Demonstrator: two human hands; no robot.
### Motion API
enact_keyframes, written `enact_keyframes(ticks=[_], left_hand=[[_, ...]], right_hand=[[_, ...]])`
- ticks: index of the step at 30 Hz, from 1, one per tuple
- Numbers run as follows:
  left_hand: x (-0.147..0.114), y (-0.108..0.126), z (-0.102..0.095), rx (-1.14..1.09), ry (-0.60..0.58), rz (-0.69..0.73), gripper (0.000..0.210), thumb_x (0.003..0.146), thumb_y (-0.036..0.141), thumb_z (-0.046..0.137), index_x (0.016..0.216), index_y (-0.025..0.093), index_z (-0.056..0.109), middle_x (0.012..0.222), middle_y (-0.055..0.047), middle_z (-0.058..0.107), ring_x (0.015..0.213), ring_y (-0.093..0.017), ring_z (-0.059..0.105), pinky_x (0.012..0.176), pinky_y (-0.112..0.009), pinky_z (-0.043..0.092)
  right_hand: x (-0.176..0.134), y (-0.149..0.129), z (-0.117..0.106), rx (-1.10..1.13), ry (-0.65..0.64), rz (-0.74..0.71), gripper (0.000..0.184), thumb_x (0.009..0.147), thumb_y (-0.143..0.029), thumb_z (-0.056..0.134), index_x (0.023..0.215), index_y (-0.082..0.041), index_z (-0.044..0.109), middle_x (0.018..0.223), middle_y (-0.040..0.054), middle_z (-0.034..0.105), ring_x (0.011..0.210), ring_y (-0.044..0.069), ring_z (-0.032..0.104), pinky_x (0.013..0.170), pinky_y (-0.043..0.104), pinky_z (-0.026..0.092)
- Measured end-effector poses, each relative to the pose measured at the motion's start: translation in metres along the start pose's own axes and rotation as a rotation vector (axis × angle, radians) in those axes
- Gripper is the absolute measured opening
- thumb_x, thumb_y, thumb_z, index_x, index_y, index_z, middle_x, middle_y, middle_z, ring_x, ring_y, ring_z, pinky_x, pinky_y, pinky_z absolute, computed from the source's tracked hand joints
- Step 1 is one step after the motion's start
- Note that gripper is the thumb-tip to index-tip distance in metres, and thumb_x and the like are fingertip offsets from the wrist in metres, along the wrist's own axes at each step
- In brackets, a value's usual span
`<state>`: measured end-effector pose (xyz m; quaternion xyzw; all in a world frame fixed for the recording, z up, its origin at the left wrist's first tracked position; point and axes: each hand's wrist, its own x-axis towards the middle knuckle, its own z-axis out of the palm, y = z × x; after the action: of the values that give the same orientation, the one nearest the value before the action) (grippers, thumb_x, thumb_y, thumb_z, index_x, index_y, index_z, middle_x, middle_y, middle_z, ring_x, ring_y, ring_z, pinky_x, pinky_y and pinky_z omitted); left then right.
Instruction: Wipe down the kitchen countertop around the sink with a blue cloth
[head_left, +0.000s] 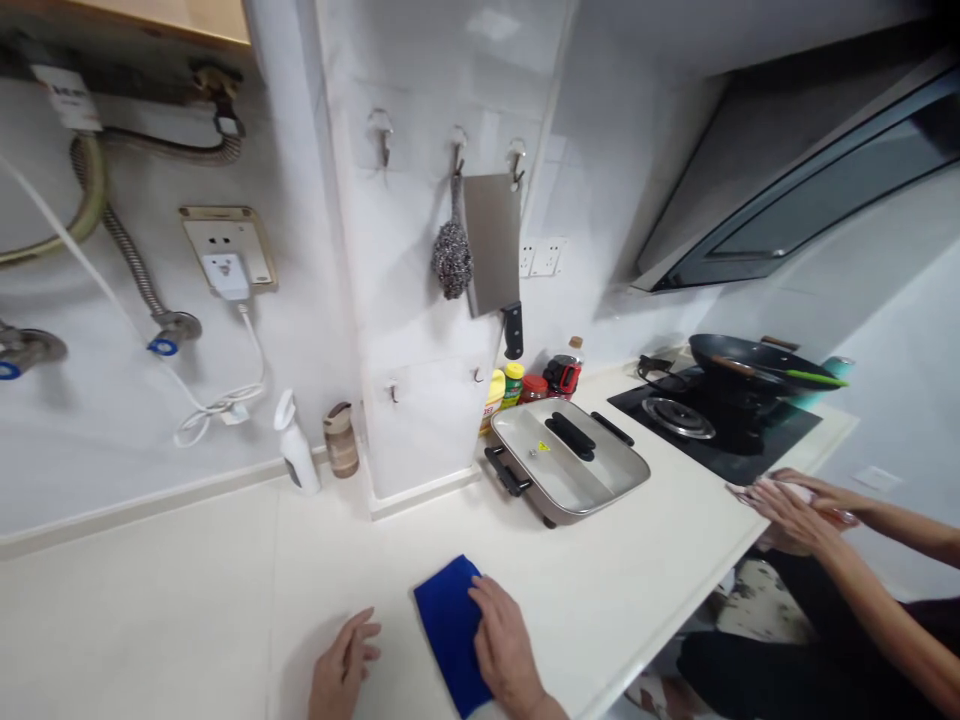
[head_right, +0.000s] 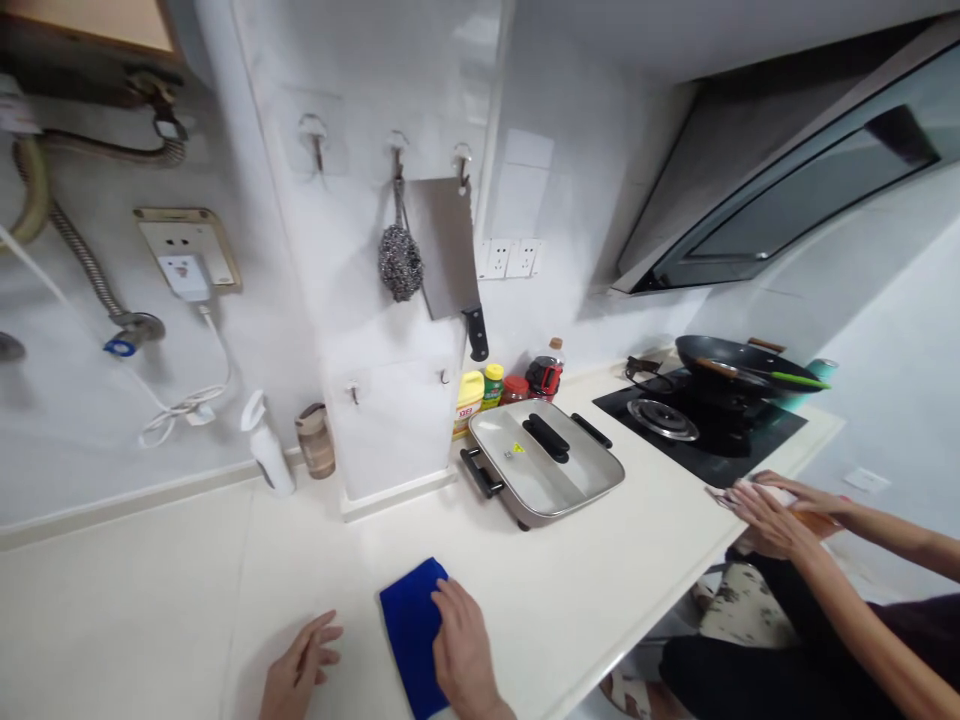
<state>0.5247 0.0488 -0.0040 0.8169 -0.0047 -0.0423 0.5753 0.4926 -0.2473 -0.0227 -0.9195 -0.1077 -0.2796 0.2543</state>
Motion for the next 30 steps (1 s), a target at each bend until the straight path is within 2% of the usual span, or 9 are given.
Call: enact_keyframes(ticks=[3,5,8,14,17,21,26,30], left_hand=[[0.000,-0.009,-0.004,0.011,0.016,-0.023,0.053,0.089,0.062,0.041,0.116,0.022,0.064,0.098,-0.006,0.077,0.073,-0.019,0.072,0.066,-0.031,0.062],[0.000,-0.011,-0.002,0.069,0.009,-0.005,0.049,0.090,0.058,0.039,0.113,0.024,0.065,0.097,-0.005,0.077,0.072,-0.018,0.072,0.069,-0.031,0.062],[0.000,-0.010,0.000,0.155,0.005,0.019,0.045,0.090,0.050,0.036,0.113,0.024,0.066,0.099,-0.003,0.077,0.074,-0.018,0.072,0.075,-0.032,0.061],[0.002,-0.007,-0.001,0.193,-0.012,0.003,0.043,0.088,0.045,0.037,0.114,0.025,0.064,0.104,-0.002,0.077,0.082,-0.020,0.073,0.083,-0.034,0.059],[0.003,-0.011,0.000,0.169,-0.007,-0.008,0.041,0.085,0.045,0.039,0.111,0.027,0.065,0.102,-0.001,0.077,0.083,-0.020,0.074,0.082,-0.033,0.059],[0.003,-0.014,0.002,0.178,0.027,0.006,0.038,0.082,0.045,0.042,0.107,0.029,0.065,0.100,0.000,0.078,0.087,-0.021,0.074,0.083,-0.033,0.059],[0.003,-0.014,0.003,0.206,0.044,0.004,0.040,0.084,0.048,0.041,0.109,0.029,0.065,0.100,0.001,0.077,0.083,-0.021,0.074,0.081,-0.033,0.059],[0.004,-0.020,0.005,0.224,0.042,-0.005,0.040,0.084,0.051,0.043,0.108,0.029,0.066,0.101,0.002,0.077,0.084,-0.021,0.074,0.080,-0.033,0.060]], right_hand=[[0.009,-0.039,0.023,-0.081,-0.143,-0.007,0.058,0.087,-0.014,0.046,0.145,-0.024,0.046,0.156,0.0071,0.038,0.146,0.031,0.028,0.116,0.058,0.034],[0.009,-0.050,0.031,-0.130,-0.207,0.022,0.059,0.088,-0.018,0.051,0.146,-0.026,0.045,0.159,0.0053,0.032,0.147,0.034,0.024,0.118,0.060,0.030],[0.007,-0.051,0.033,-0.168,-0.253,0.035,0.057,0.090,-0.022,0.052,0.147,-0.028,0.045,0.159,0.0032,0.031,0.147,0.033,0.025,0.119,0.060,0.029],[0.000,-0.048,0.019,-0.221,-0.261,0.004,0.058,0.092,-0.022,0.049,0.149,-0.031,0.041,0.158,0.0016,0.032,0.146,0.033,0.028,0.116,0.061,0.034],[-0.006,-0.038,0.010,-0.219,-0.251,-0.039,0.058,0.092,-0.023,0.050,0.149,-0.031,0.040,0.158,0.0018,0.033,0.146,0.033,0.029,0.114,0.062,0.037],[-0.008,-0.010,-0.007,-0.236,-0.255,-0.050,0.058,0.091,-0.021,0.047,0.148,-0.032,0.041,0.157,0.0014,0.035,0.145,0.032,0.030,0.114,0.062,0.036],[-0.009,0.034,-0.029,-0.321,-0.262,0.042,0.060,0.092,-0.019,0.043,0.151,-0.032,0.037,0.158,0.0026,0.032,0.146,0.031,0.028,0.115,0.063,0.033],[-0.007,0.062,-0.035,-0.358,-0.242,0.093,0.058,0.093,-0.021,0.043,0.150,-0.031,0.038,0.158,0.0026,0.032,0.146,0.031,0.028,0.115,0.063,0.033]])
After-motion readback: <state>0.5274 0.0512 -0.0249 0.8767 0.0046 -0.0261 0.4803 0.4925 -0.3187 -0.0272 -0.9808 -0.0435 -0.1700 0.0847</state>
